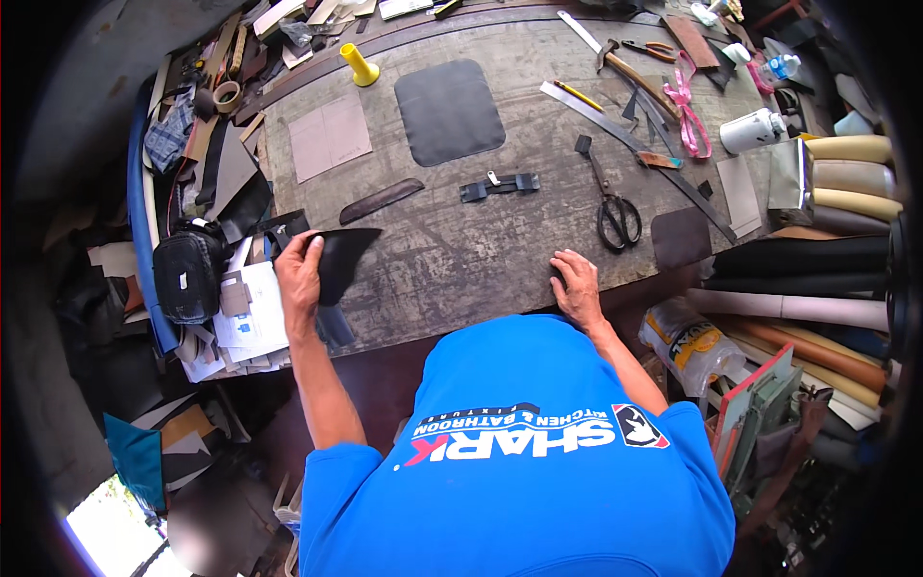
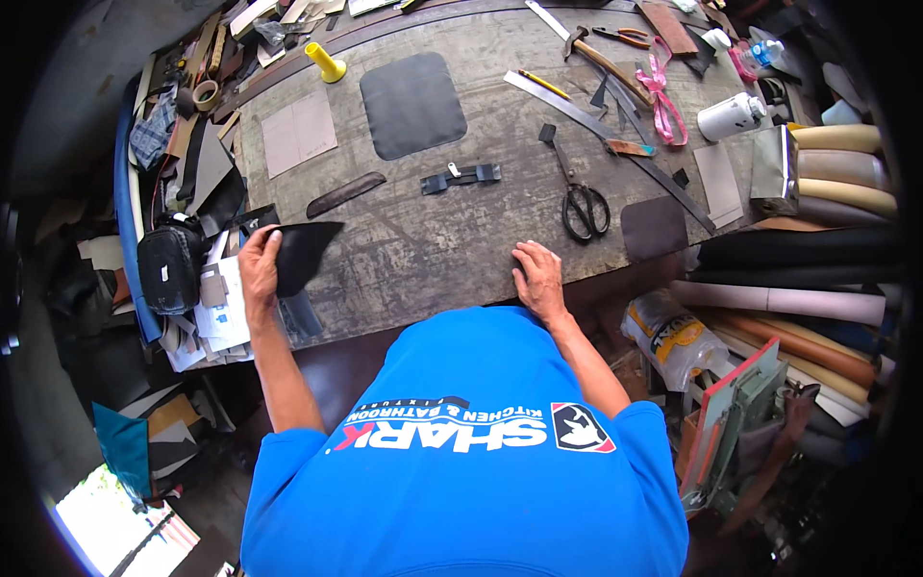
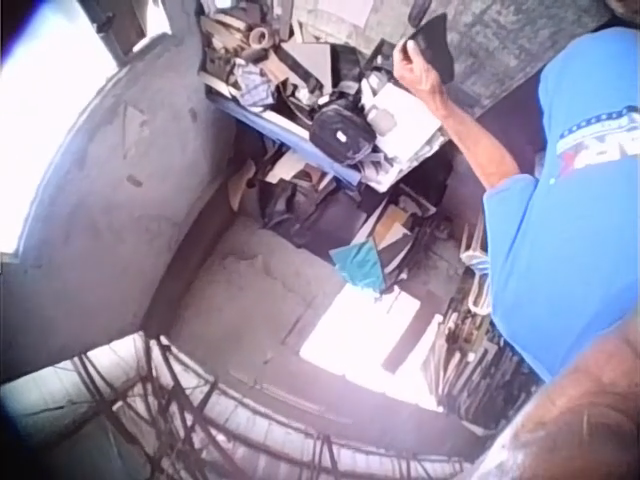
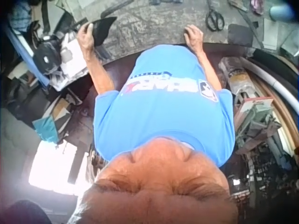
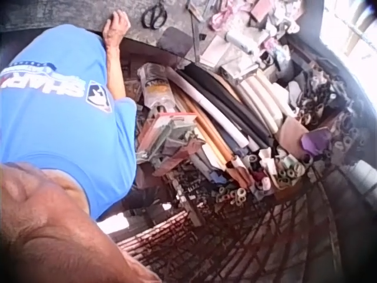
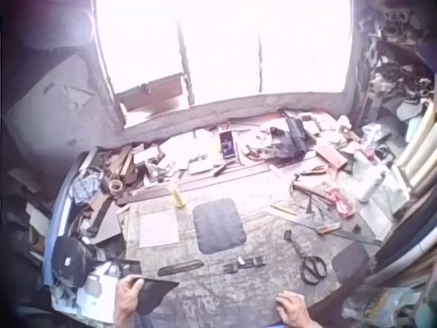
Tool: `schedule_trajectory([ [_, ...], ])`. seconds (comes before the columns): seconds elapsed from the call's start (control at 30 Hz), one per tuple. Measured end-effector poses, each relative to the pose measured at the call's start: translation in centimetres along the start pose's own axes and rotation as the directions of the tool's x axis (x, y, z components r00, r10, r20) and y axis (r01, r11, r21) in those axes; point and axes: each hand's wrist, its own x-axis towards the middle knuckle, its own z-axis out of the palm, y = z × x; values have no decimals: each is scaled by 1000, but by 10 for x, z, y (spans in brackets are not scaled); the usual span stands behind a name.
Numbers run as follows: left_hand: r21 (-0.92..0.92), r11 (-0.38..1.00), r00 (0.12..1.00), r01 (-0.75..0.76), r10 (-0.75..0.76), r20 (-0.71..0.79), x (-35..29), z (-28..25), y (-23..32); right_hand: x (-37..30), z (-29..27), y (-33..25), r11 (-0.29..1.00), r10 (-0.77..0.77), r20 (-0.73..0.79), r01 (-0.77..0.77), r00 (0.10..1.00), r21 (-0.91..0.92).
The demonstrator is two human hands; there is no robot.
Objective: Assembling and gluing leather components for a strap or accessory on a workshop table.
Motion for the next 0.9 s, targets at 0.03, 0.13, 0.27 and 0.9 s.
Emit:
schedule_trajectory([
  [0.03, 7, 999, 999, -45, 45, -11, -8, 7, 24, 4, 0, 0, 1000, 0, -14, 0, 1000, 6],
  [0.13, 152, 966, 978, -209, 209, 14, -23, 20, 63, 14, 4, 5, 995, 86, 35, -87, 996, 46],
  [0.27, 337, 859, 921, -385, 381, 80, -31, 32, 75, 27, 8, 15, 928, 240, -23, -222, 971, 299],
  [0.9, -537, 840, 908, 76, -281, -312, -64, -18, -119, 104, 16, -4, 993, 104, -110, -96, 988, 74],
])
